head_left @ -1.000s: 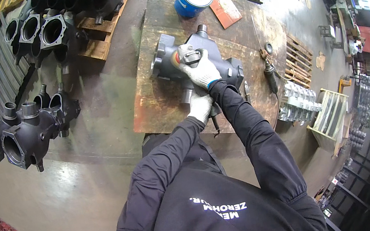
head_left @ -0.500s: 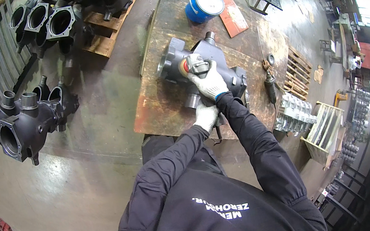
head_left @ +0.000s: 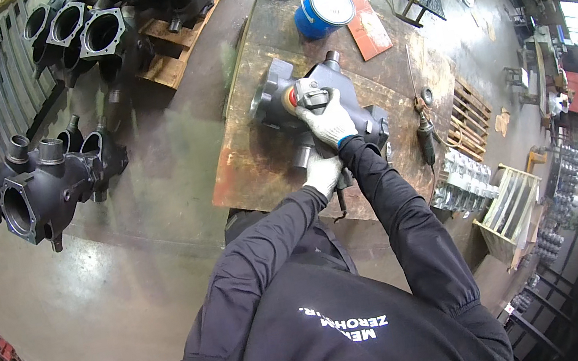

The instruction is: The person uses a handheld angle grinder to smooth the edges of a black metal casting on a workbench. They rotate the part to access different edges, then use a file to deburr the interior of a cylindrical opening before returning to the grinder for additional passes.

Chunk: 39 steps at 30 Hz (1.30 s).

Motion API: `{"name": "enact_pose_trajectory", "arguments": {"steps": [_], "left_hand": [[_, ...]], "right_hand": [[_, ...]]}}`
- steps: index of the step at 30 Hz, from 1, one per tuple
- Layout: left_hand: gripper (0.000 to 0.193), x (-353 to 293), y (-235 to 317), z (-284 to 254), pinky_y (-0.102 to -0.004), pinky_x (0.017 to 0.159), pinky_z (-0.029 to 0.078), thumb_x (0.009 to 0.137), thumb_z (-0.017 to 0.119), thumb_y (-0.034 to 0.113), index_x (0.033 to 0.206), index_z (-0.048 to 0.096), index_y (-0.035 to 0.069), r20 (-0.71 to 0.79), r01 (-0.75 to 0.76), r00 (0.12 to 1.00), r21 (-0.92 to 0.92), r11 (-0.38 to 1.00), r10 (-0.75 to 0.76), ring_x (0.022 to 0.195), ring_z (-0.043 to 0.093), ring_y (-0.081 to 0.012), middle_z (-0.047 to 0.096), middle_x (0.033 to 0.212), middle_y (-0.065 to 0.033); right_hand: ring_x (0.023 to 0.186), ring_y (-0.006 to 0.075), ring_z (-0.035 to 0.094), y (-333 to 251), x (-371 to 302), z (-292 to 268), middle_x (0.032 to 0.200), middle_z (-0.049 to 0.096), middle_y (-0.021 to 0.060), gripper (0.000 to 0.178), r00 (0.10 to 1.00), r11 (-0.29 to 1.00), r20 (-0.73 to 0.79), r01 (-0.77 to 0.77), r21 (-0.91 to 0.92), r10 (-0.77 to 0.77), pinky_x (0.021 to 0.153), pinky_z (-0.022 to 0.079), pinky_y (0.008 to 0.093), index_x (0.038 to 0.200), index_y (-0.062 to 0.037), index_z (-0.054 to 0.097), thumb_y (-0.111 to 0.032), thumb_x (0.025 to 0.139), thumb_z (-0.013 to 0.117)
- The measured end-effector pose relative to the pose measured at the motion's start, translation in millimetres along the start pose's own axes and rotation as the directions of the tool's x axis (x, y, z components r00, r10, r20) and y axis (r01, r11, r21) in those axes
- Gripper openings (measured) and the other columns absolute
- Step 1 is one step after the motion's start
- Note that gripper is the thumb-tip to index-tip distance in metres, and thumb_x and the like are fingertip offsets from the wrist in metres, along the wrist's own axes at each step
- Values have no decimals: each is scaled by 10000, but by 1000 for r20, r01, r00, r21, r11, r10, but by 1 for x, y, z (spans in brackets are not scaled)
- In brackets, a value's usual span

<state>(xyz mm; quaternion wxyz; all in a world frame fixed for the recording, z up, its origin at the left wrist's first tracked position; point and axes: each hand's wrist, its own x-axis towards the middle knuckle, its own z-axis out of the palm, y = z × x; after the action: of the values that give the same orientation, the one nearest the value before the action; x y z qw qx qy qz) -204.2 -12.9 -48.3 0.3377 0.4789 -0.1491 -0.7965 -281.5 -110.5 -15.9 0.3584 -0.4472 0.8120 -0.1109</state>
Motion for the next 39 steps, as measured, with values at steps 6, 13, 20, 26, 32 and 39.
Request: {"name": "enact_pose_trajectory", "arguments": {"steps": [6, 13, 20, 26, 32, 39], "left_hand": [[527, -21, -44, 9, -361, 988, 524, 839, 744, 6, 1326, 542, -9, -44, -30, 998, 100, 995, 34, 1135, 662, -240, 699, 1248, -125], [695, -62, -106, 53, -404, 1082, 479, 751, 756, 22, 1364, 434, -39, 278, -1, 959, 197, 980, -55, 1270, 600, -287, 624, 1336, -175], [799, -111, -120, 95, -379, 943, 547, 749, 817, 79, 1439, 421, 5, 426, 244, 768, 496, 833, -479, 1116, 657, -246, 644, 1237, -145], [553, -125, -146, 133, -358, 797, 577, 810, 777, 67, 1299, 522, 24, 570, 455, 517, 448, 769, -638, 922, 685, -193, 668, 986, -85], [561, -90, -181, 167, -384, 917, 544, 958, 712, 494, 1231, 663, 6, 505, 41, 389, 826, 562, -770, 1008, 706, -254, 733, 1080, -162], [481, -44, -135, 118, -398, 930, 549, 984, 679, 444, 1212, 674, 21, 265, -213, 804, 964, 159, -532, 1071, 710, -287, 733, 1136, -181]], "right_hand": [[1152, 486, 666, 31, -38, -6, 1239, 663, 335, 961, 999, 999, 37, -15, 36, 13, 979, 527, 487, 1460, -33, 320, -561, 817, 800], [1305, 399, 562, 108, -107, -68, 1396, 540, 279, 1078, 968, 966, -239, -11, 257, 75, 1114, 457, 463, 1541, -5, 230, -196, 702, 879], [1257, 317, 594, 206, -201, -102, 1449, 530, 231, 975, 830, 732, -302, -174, 658, 469, 1074, 485, 414, 1547, 12, 288, -249, 808, 868], [1124, 288, 687, 301, -248, -136, 1225, 694, 185, 774, 957, 71, 290, -291, 954, 26, 989, 556, 398, 1438, 52, 468, -409, 891, 763], [923, 197, 682, 380, -235, -152, 1021, 698, 94, 534, 927, 213, 325, -362, 908, 189, 847, 567, 354, 1231, 5, 601, -180, 777, 812], [1034, 402, 700, 504, -157, -92, 1084, 704, 239, 715, 680, 719, -233, -657, 228, 695, 913, 556, 491, 1236, 1, 540, -305, 686, 881]]}}
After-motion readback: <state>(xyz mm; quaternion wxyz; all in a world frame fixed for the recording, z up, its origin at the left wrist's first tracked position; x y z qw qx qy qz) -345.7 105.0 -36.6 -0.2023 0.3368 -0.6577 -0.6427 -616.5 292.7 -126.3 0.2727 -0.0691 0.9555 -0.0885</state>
